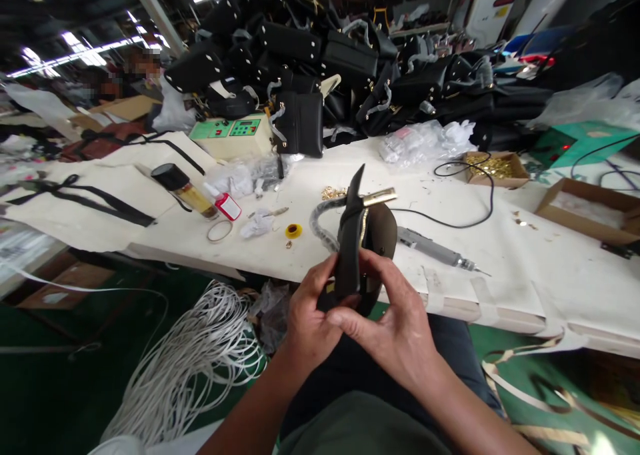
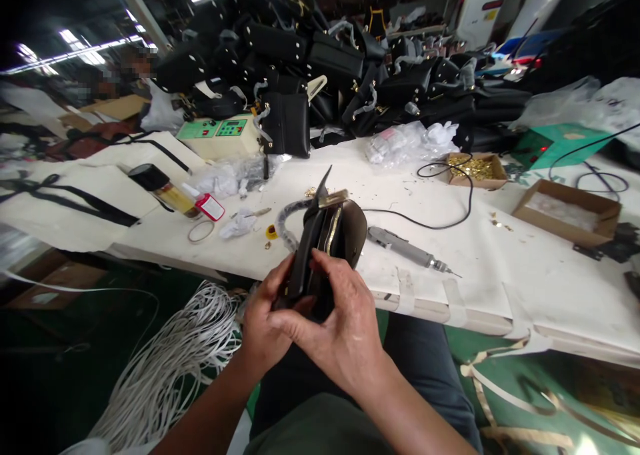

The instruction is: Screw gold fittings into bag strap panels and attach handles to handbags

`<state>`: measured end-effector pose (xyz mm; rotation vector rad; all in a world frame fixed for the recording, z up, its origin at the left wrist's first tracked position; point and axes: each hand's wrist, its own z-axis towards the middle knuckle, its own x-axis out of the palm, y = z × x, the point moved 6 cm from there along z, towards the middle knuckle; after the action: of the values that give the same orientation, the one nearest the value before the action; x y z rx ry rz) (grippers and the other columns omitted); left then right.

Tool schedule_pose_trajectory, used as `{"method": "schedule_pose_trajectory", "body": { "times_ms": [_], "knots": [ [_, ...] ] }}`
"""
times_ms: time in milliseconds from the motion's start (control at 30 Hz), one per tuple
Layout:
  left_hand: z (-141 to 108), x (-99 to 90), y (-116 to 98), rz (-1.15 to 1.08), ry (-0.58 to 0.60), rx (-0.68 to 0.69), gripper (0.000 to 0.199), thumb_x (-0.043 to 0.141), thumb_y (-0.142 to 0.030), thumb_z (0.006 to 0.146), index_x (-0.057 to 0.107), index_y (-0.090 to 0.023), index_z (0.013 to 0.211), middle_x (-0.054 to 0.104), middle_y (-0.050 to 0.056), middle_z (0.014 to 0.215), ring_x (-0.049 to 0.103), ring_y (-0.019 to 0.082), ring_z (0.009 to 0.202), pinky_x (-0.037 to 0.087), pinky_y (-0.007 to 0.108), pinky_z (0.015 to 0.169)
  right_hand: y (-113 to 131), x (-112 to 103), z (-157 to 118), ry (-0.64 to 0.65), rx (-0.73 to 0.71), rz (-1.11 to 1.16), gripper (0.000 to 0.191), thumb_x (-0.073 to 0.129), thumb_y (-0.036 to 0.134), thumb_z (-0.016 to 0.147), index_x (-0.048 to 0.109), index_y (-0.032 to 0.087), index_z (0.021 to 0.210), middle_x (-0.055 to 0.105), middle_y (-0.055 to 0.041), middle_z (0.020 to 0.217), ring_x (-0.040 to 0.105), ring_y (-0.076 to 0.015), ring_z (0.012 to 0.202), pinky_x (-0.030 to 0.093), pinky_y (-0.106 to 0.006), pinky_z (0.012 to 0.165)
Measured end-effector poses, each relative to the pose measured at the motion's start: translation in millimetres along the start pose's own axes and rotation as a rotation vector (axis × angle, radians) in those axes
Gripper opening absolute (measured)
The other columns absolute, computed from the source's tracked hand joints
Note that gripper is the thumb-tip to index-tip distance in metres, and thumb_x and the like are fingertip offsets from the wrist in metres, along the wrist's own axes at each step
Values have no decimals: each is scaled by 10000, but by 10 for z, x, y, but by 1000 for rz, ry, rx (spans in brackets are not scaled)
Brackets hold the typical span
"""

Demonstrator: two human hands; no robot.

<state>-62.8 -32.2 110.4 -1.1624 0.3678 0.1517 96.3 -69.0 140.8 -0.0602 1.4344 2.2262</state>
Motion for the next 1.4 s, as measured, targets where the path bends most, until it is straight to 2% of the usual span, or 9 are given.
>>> {"method": "schedule_pose_trajectory", "body": {
  "times_ms": [100, 233, 333, 433, 500, 633, 767, 1067, 1400],
  "knots": [
    [12, 40, -133, 121, 58, 141, 696, 760, -249, 901, 511, -306, 1548, 678, 102, 1442, 675, 284, 1281, 537, 425, 1124, -61, 5, 21, 16, 147, 75, 470, 780, 433, 894, 671, 238, 1307, 772, -69, 1124, 736, -260, 967, 605, -376, 860],
    [9, 48, -103, -18, 60, 0, 830, 802, -287, 880, 397, -276, 1604, 691, 130, 1413, 707, 274, 1225, 595, 370, 1019, -151, -57, -1, 40, 277, 240, 263, 680, 381, 974, 725, 235, 1187, 781, -30, 1056, 720, -224, 935, 580, -322, 832],
    [8, 41, -98, -101, 51, -58, 609, 748, -318, 923, 532, -246, 1488, 715, 128, 1364, 716, 267, 1196, 608, 350, 979, -206, -101, -17, 59, 340, 282, 272, 697, 387, 962, 730, 223, 1176, 779, -30, 1041, 701, -228, 936, 562, -322, 834],
    [33, 30, -91, -80, 49, -115, 361, 712, -318, 955, 673, -235, 1304, 752, 101, 1283, 754, 228, 1058, 617, 320, 927, -231, -109, -16, 84, 372, 292, 316, 720, 395, 943, 729, 218, 1204, 773, -38, 1062, 688, -239, 959, 554, -333, 849],
    [57, 26, -88, -65, 49, -138, 281, 707, -320, 963, 708, -235, 1231, 768, 82, 1237, 764, 207, 991, 621, 300, 889, -236, -105, -10, 88, 381, 296, 328, 729, 396, 937, 726, 220, 1214, 765, -35, 1059, 679, -234, 954, 549, -330, 845],
    [101, -6, -92, -49, -5, -150, 240, 717, -326, 962, 724, -235, 1184, 783, 61, 1134, 761, 179, 902, 622, 267, 814, -233, -85, -12, 91, 385, 285, 312, 729, 390, 937, 728, 224, 1201, 749, -24, 1019, 663, -213, 905, 536, -317, 812],
    [165, -42, -162, -26, -55, -72, 174, 723, -293, 959, 764, -233, 1117, 773, 44, 1068, 742, 144, 842, 608, 232, 751, -212, -66, -11, 89, 359, 281, 292, 727, 370, 936, 732, 237, 1196, 747, -14, 1018, 658, -206, 910, 527, -311, 815],
    [282, -62, -237, 10, 9, -21, 72, 712, -247, 962, 777, -218, 966, 768, 29, 968, 725, 133, 843, 582, 215, 735, -240, -53, -15, 86, 382, 264, 275, 729, 356, 922, 734, 218, 1160, 733, -16, 972, 639, -197, 858, 518, -300, 766],
    [275, -44, -162, -24, 37, -60, 91, 678, -272, 984, 752, -222, 998, 742, 35, 982, 721, 146, 859, 591, 232, 747, -268, -43, -17, 75, 396, 283, 278, 719, 327, 907, 748, 211, 1158, 724, -12, 937, 627, -188, 813, 517, -294, 742]
  ]
}}
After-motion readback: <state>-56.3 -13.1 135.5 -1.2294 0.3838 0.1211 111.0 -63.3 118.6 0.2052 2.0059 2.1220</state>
